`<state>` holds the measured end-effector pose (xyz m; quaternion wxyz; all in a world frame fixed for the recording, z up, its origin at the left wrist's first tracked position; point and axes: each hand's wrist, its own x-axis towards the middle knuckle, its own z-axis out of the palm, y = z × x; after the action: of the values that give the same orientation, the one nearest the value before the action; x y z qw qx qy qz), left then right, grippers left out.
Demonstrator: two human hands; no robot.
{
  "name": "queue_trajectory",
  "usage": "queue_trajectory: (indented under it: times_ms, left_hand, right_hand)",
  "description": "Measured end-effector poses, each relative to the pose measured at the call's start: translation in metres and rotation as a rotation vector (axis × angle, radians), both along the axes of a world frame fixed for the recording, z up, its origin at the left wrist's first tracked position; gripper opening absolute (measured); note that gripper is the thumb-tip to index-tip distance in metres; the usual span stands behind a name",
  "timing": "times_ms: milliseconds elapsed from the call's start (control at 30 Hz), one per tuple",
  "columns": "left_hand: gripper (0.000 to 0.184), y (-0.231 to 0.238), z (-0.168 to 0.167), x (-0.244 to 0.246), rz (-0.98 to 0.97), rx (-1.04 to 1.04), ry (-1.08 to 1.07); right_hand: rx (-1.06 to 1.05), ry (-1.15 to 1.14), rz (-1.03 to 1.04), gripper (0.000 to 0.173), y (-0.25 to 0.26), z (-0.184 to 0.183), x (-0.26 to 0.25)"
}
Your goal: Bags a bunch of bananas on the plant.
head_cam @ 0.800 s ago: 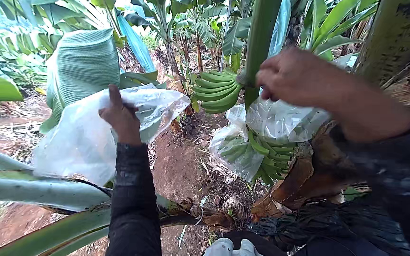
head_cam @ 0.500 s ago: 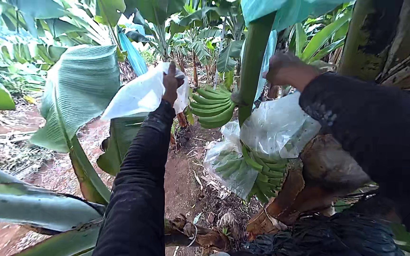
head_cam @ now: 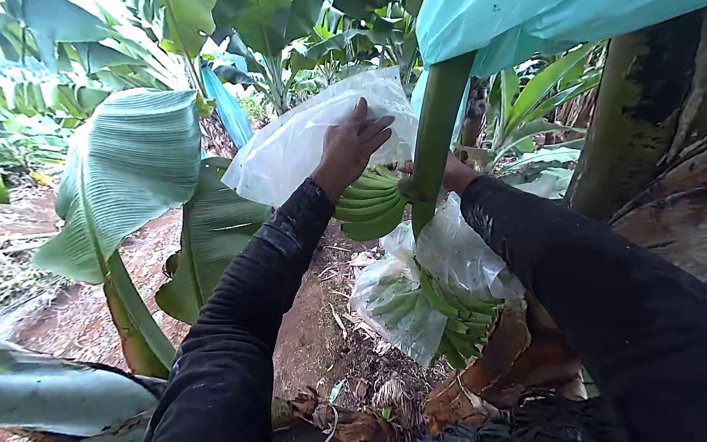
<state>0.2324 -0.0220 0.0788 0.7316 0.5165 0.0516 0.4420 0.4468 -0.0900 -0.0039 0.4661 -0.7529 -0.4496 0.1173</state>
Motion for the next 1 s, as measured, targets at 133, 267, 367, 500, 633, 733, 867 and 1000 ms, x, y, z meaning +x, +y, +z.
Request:
queue_trajectory:
  times_ms: [133, 267, 367, 500, 633, 733, 867, 1000]
  left_hand:
    - [0.041, -0.019, -0.007, -0.018, -0.054, 0.072, 0.039]
    - [0.033, -0.001, -0.005, -0.056, 0.189, 0.542, 0.275]
    - [0.043, 0.025, 0.002, -0.102, 0.407, 1.008, 0.752]
    - [0.095, 0.068, -0.016, -0.142, 0.466, 1.515, 1.425]
    - [0.080, 0.086, -0.044, -0.156, 0.543, 1.569, 1.702]
    - [0.049, 0.100, -0.054, -0.156, 0.615, 1.637, 1.691]
    - [0.041, 0.098, -0.061, -0.140, 0.510, 1.690, 1.661]
    - [0.034, 0.085, -0.051, -0.125, 0.562, 1.562, 1.687]
  right_hand:
    - [0.202, 0.075, 0.031, 0.058, 0.000, -0.011, -0.013]
    - [0.315, 0.352, 0.078, 0.022, 0.004, -0.017, -0.014]
    - [0.352, 0.440, 0.149, 0.020, 0.021, -0.026, 0.002]
    - [0.124, 0.162, 0.048, 0.035, 0.012, -0.022, -0.004]
    - [-0.107, -0.040, -0.109, 0.033, 0.010, -0.022, -0.004]
    - [-0.167, -0.102, -0.179, 0.041, 0.015, -0.021, -0.003]
    - [-0.310, -0.109, -0.317, 0.062, -0.004, 0.001, -0.021]
    - [-0.187, 0.015, -0.364, 0.043, -0.005, -0.006, -0.015]
